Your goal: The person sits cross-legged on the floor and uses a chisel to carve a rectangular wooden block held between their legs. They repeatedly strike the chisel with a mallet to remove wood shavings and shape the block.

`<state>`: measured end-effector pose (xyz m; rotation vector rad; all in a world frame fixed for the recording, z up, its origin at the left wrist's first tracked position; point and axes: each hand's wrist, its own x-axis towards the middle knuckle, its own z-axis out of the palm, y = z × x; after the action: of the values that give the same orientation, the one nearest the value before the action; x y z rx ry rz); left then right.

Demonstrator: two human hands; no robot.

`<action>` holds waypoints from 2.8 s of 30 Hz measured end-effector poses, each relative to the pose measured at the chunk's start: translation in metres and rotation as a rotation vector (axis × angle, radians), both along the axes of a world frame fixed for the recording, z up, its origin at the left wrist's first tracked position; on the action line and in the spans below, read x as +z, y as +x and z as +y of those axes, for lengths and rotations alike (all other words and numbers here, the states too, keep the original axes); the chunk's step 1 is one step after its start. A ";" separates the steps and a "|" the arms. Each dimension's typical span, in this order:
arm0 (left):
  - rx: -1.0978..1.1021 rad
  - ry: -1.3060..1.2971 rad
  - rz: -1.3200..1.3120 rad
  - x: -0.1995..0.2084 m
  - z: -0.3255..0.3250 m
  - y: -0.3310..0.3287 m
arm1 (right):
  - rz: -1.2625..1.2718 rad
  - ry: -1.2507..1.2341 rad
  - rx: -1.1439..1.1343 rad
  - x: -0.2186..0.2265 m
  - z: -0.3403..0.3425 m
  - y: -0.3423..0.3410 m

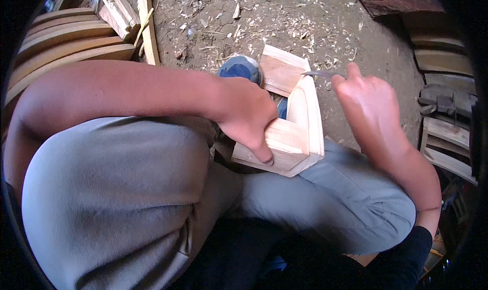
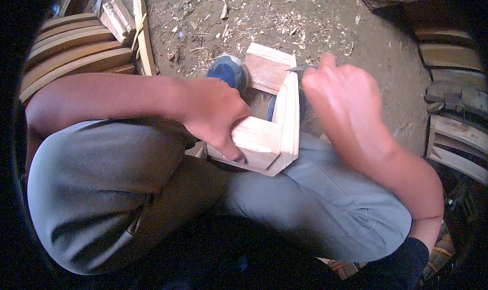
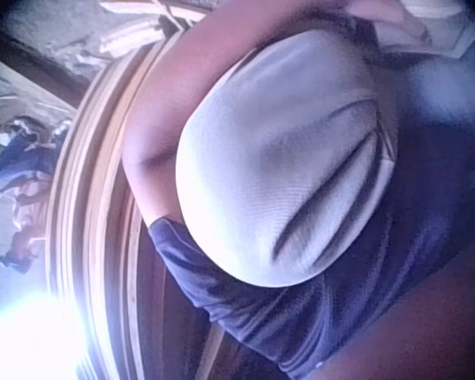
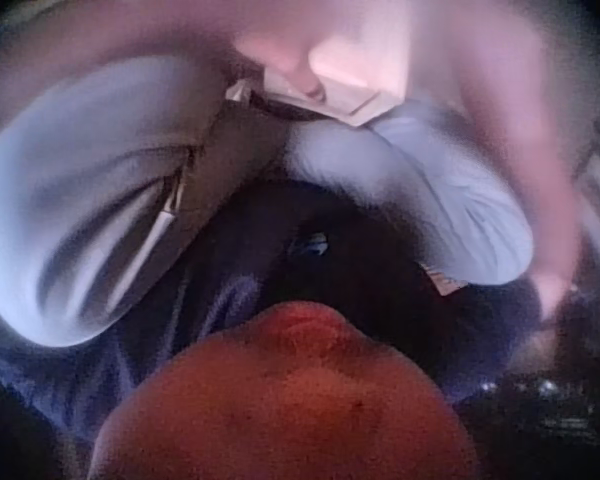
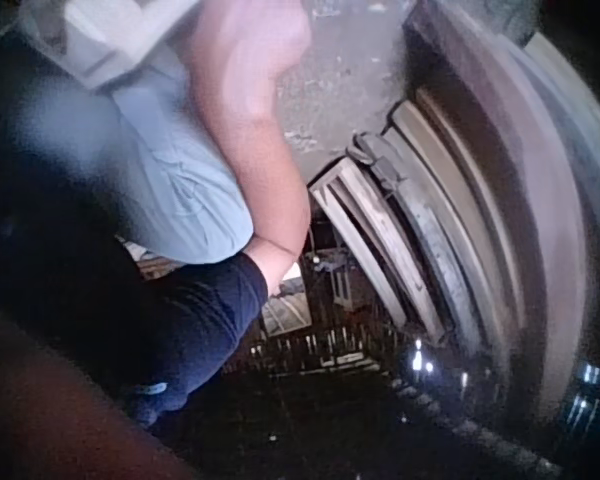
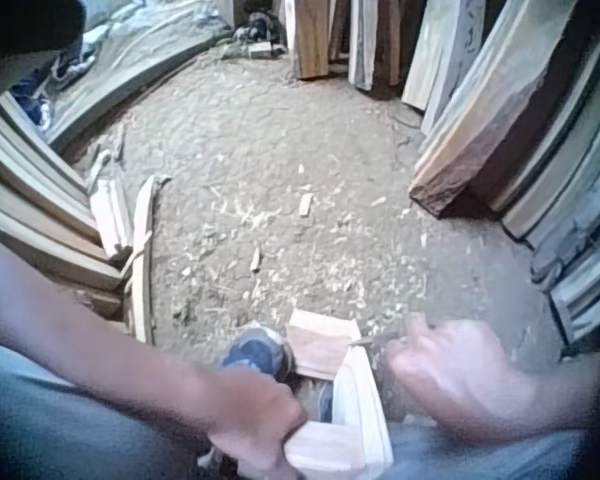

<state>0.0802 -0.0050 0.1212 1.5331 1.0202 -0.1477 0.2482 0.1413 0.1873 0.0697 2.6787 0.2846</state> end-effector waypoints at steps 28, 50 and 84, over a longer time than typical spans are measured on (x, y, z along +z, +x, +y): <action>-0.013 -0.028 0.011 -0.003 0.000 0.001 | 0.049 -0.132 -0.340 0.051 0.030 0.014; 0.032 -0.046 0.080 0.000 -0.007 -0.001 | -0.218 -0.033 -0.149 0.081 -0.026 -0.006; 0.008 0.029 0.185 0.016 0.003 -0.002 | -0.413 0.128 -0.149 0.104 -0.050 0.007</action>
<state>0.0781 -0.0019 0.1370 1.5630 1.1785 -0.2740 0.2549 0.0918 0.2913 0.2238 2.2312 0.3768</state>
